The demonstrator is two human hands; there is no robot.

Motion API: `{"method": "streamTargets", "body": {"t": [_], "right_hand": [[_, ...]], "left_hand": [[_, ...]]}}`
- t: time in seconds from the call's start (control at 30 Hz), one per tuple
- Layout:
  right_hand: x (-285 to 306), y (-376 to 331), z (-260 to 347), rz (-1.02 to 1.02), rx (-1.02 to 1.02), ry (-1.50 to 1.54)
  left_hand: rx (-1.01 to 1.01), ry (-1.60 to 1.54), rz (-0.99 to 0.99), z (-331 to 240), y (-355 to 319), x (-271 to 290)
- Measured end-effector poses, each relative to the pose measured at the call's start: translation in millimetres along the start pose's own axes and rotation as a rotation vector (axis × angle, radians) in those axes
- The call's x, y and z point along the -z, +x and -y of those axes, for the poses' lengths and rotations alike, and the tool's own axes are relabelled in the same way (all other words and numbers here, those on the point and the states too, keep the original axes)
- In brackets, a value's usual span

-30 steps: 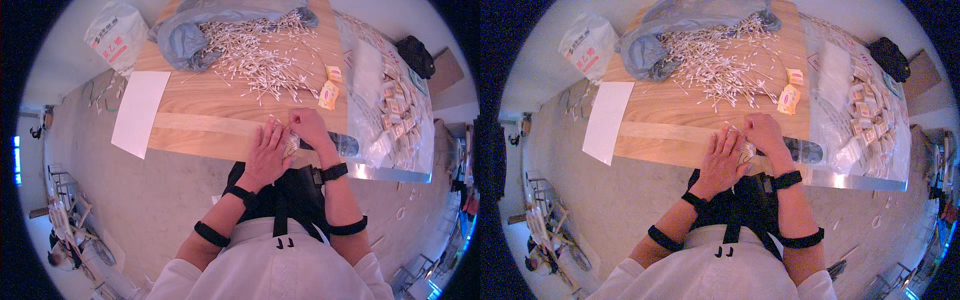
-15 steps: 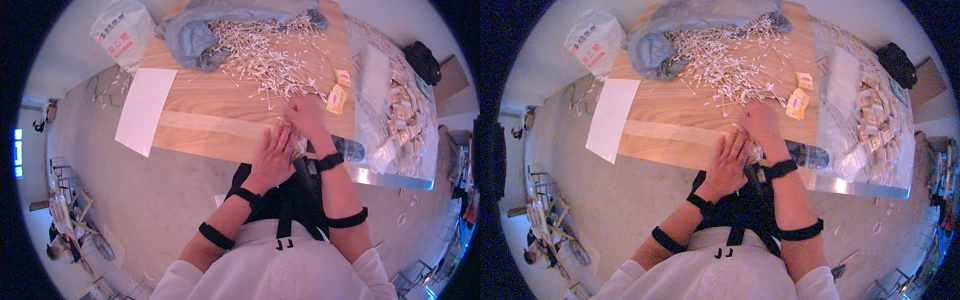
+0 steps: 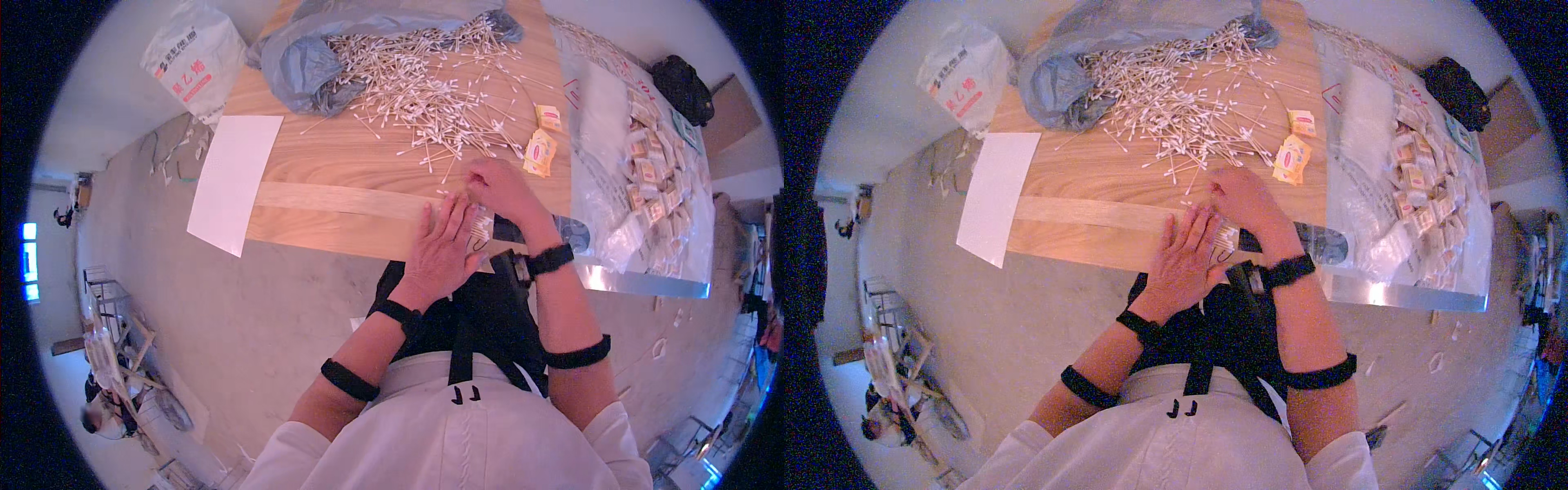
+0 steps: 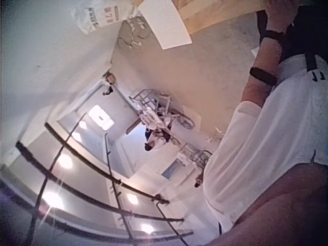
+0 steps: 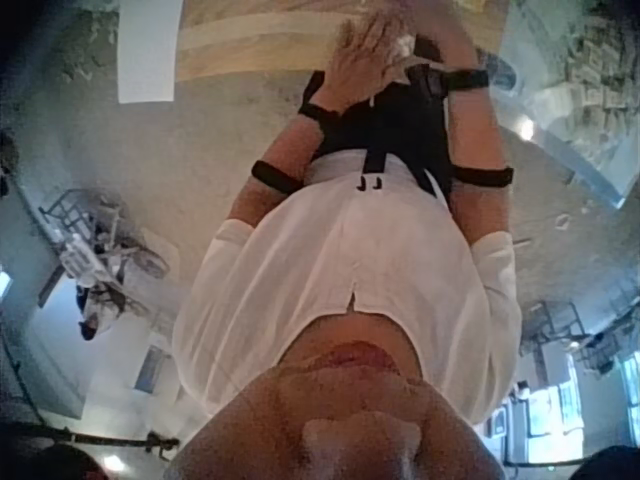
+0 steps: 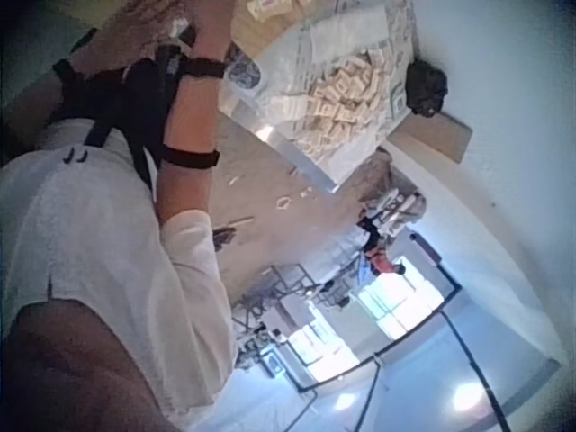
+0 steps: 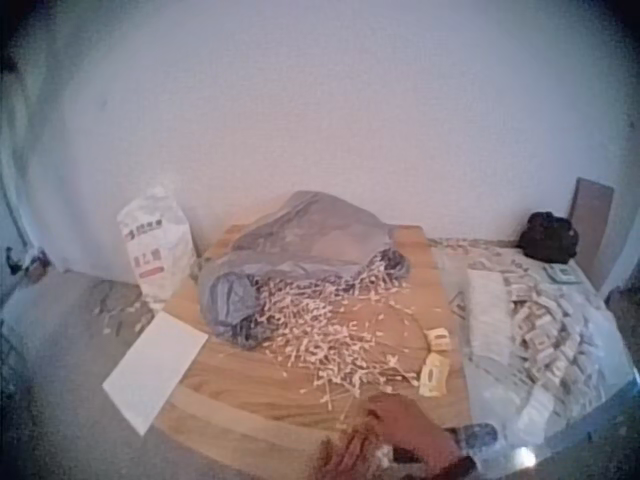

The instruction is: The person is sorting small wooden-stemmed swabs, aligning them, and placing a bundle into a plastic bag with a label.

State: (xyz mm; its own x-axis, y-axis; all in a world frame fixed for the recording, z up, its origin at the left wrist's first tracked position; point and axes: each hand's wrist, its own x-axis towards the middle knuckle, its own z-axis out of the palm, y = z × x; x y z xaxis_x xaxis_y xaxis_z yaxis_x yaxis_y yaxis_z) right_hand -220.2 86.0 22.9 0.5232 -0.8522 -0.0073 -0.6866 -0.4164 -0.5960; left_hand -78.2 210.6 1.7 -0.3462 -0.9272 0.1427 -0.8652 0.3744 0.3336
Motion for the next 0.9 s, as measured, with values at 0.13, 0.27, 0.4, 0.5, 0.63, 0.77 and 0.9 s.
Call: {"method": "streamTargets", "body": {"t": [0.13,0.27,0.4,0.5,0.63,0.77,0.9], "right_hand": [[-31,19,-20,-0.335,0.083,0.123],[-19,6,2,-0.365,-0.141,0.234],[-32,-39,-13,-0.620,-0.305,0.537],[-52,-69,0,-0.797,-0.312,0.642],[-66,-86,19,-0.792,-0.298,0.738],[-76,-78,20,-0.844,-0.267,0.857],[-75,-71,24,-0.823,-0.252,0.888]], "left_hand": [[0.000,0.017,0.081,-6,7,3],[-0.011,0.041,0.060,2,5,-1],[-0.034,0.064,-0.031,-2,27,-11],[-0.023,0.024,-0.012,-2,31,-12],[0.113,-0.121,0.056,-3,23,-13],[0.260,-0.554,-0.348,9,19,-18],[0.432,-0.926,-0.390,10,33,-23]]}}
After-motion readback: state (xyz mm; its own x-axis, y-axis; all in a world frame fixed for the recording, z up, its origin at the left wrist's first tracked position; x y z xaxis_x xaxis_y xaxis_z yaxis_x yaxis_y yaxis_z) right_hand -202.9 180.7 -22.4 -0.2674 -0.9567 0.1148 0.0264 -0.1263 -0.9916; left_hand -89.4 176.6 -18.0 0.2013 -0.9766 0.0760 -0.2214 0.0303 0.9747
